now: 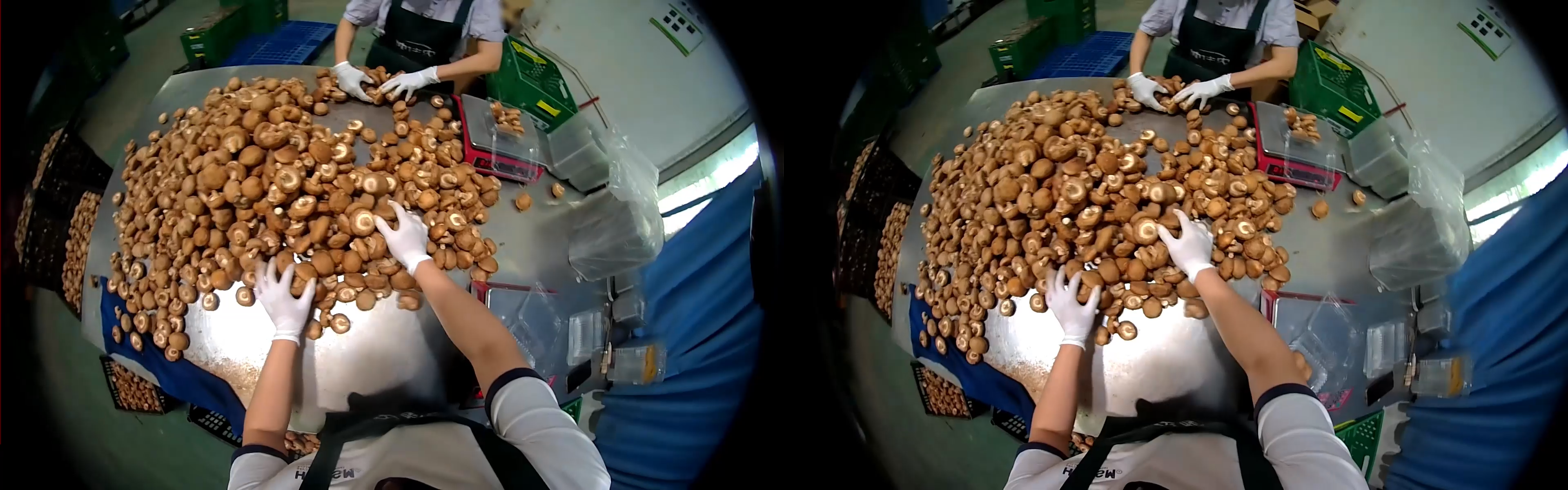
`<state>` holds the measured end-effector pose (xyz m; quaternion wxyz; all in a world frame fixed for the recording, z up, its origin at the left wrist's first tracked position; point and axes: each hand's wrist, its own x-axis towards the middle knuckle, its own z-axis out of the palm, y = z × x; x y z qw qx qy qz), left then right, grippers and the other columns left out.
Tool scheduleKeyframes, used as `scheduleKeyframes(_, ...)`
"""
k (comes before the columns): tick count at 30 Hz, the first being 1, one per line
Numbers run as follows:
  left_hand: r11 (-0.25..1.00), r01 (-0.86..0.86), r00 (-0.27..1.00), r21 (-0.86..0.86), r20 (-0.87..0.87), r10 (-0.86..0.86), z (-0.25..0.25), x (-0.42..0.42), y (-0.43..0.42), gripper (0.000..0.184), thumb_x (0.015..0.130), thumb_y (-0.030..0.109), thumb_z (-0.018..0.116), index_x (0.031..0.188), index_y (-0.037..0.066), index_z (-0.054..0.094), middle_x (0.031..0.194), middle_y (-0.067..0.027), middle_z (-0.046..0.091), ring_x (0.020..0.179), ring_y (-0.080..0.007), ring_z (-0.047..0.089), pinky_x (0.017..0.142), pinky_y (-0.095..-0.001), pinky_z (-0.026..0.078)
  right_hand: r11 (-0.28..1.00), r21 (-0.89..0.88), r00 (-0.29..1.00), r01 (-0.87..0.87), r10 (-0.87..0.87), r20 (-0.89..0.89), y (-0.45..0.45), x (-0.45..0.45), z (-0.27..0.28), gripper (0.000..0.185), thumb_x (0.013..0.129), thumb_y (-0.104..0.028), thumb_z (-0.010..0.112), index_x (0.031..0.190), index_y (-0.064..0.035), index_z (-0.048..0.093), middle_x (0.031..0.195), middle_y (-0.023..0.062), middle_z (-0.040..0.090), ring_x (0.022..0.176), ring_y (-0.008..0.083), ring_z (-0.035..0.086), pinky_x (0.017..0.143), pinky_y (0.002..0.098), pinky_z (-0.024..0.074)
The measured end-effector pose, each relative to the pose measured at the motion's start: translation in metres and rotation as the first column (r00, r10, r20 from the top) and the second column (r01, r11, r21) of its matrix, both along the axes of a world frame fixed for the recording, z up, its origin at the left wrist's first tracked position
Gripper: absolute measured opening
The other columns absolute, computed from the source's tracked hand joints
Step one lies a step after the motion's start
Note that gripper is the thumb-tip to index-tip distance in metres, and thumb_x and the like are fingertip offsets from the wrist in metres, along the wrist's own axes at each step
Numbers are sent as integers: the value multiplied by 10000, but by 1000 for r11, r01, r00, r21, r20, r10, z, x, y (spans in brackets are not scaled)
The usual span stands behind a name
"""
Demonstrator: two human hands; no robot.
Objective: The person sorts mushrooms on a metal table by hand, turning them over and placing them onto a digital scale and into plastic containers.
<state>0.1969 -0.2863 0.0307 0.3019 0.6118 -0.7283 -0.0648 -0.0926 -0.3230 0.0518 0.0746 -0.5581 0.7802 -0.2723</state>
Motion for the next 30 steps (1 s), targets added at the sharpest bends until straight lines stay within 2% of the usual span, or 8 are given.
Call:
scheduleKeyframes(2, 992, 70, 969, 109, -244, -41, 1, 1, 10, 462, 739, 429, 763, 1083, 128, 695, 1332, -156, 548, 1286, -388, 439, 1069, -556, 292, 998, -39, 998, -40, 38, -41, 7, 10, 9, 540, 839, -520, 665, 1228, -146, 639, 1033, 167, 700, 1000, 356, 638, 892, 474, 471)
scheduleKeyframes(4, 983, 70, 989, 170, -139, -47, 4, -3, 31, 474, 732, 464, 755, 1067, 134, 697, 1305, -144, 566, 1261, -365, 461, 1063, -560, 286, 985, -97, 990, -143, 141, -28, 15, 23, 13, 471, 841, -473, 691, 1176, -144, 665, 976, 140, 711, 938, 345, 655, 835, 466, 498)
scheduleKeyframes(9, 994, 105, 994, 32, -33, -104, 6, -5, 84, 494, 721, 429, 767, 1112, 137, 691, 1429, -154, 466, 1341, -412, 367, 1107, -594, 228, 959, -28, 955, -280, 282, 95, 50, 57, 17, 555, 848, -404, 709, 1291, -90, 593, 1198, 178, 633, 1154, 374, 536, 1021, 445, 414)
scheduleKeyframes(14, 987, 148, 954, 60, -272, -126, -5, 1, 133, 672, 769, 323, 741, 1370, 116, 522, 1490, -201, 366, 1373, -425, 318, 1124, -557, 254, 961, -73, 962, -268, 270, 32, 88, 74, 6, 605, 828, -363, 734, 1348, -108, 561, 1242, 144, 603, 1214, 345, 485, 1064, 442, 371)
scheduleKeyframes(17, 968, 180, 962, 173, -238, -136, -14, 8, 164, 721, 768, 310, 744, 1395, 79, 472, 1487, -208, 365, 1391, -408, 307, 1132, -556, 231, 951, -113, 954, -288, 295, 47, 115, 75, 9, 600, 823, -315, 739, 1360, -120, 556, 1301, 143, 565, 1241, 345, 471, 1066, 444, 364)
scheduleKeyframes(20, 970, 221, 948, 104, -258, -188, -27, 14, 187, 686, 792, 359, 715, 1393, 113, 495, 1500, -160, 377, 1423, -363, 285, 1140, -594, 174, 956, -75, 958, -283, 285, 13, 155, 72, -1, 564, 828, -296, 732, 1349, -142, 582, 1457, 173, 449, 1320, 375, 418, 1093, 472, 332)
scheduleKeyframes(26, 965, 200, 961, 170, -226, -159, -14, 24, 203, 672, 803, 326, 703, 1408, 132, 485, 1502, -155, 375, 1437, -352, 281, 1141, -594, 172, 946, -132, 954, -296, 301, 18, 215, 70, 14, 582, 802, -232, 740, 1348, -107, 578, 1492, 208, 400, 1366, 399, 377, 1121, 478, 302)
scheduleKeyframes(30, 959, 201, 879, 199, -469, -87, 29, 40, 181, 623, 813, 156, 682, 1394, 74, 474, 1458, -226, 394, 1334, -401, 396, 1131, -486, 285, 962, -122, 964, -244, 254, 72, 254, 60, 10, 634, 805, -148, 700, 1397, -52, 496, 1493, 234, 389, 1368, 412, 371, 1129, 478, 294)
